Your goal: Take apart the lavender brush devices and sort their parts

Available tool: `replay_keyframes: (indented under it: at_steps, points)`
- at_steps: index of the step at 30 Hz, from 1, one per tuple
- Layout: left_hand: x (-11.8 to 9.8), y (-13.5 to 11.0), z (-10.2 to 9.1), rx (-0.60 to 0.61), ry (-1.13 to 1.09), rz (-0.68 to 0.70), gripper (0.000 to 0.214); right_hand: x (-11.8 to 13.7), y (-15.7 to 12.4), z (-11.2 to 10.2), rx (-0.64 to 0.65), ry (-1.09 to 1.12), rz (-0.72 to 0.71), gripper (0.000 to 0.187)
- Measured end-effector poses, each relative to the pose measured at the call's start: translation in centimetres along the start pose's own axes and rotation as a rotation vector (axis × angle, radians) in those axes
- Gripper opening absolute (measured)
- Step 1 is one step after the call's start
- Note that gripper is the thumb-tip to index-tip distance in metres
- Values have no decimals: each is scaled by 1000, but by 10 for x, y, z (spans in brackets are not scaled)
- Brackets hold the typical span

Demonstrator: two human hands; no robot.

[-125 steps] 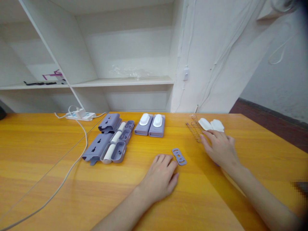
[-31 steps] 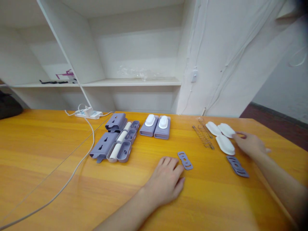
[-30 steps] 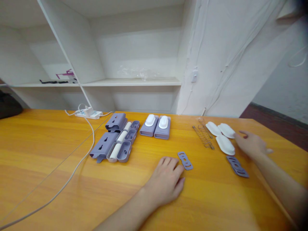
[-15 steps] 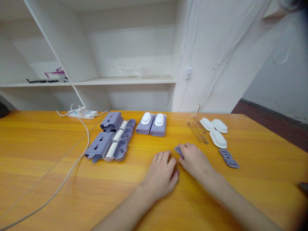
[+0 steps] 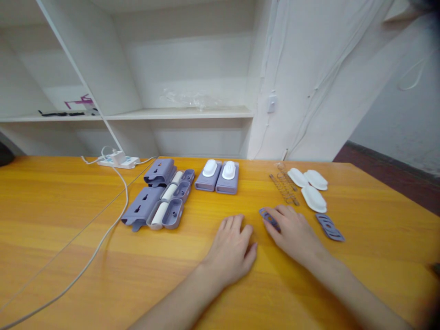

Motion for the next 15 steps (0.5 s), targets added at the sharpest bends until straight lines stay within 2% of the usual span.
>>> replay_keyframes:
  at_steps: [4,9,13,15]
  points:
    - [0,0,0,0,0,1,21,-5,0,0,23,43,26,30]
    - [-1,-1,0,5,7,11,21,-32,-6,4,128,156,130,38]
    - [-1,-1,0,2,12,8,20,-46,-18,4,85,142,140,46]
    - [-1,-1,0,1,13,9,20,-41,-26,1,56,151,80,46]
Point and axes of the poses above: each hand's wrist, its own y-axis towards the middle knuckle, its own z-axis out of the palm, x = y × z, the point moved 6 cm from there along y, towards the middle knuckle, and after that the axes turned 12 degrees about x, right-handed, at the moved point
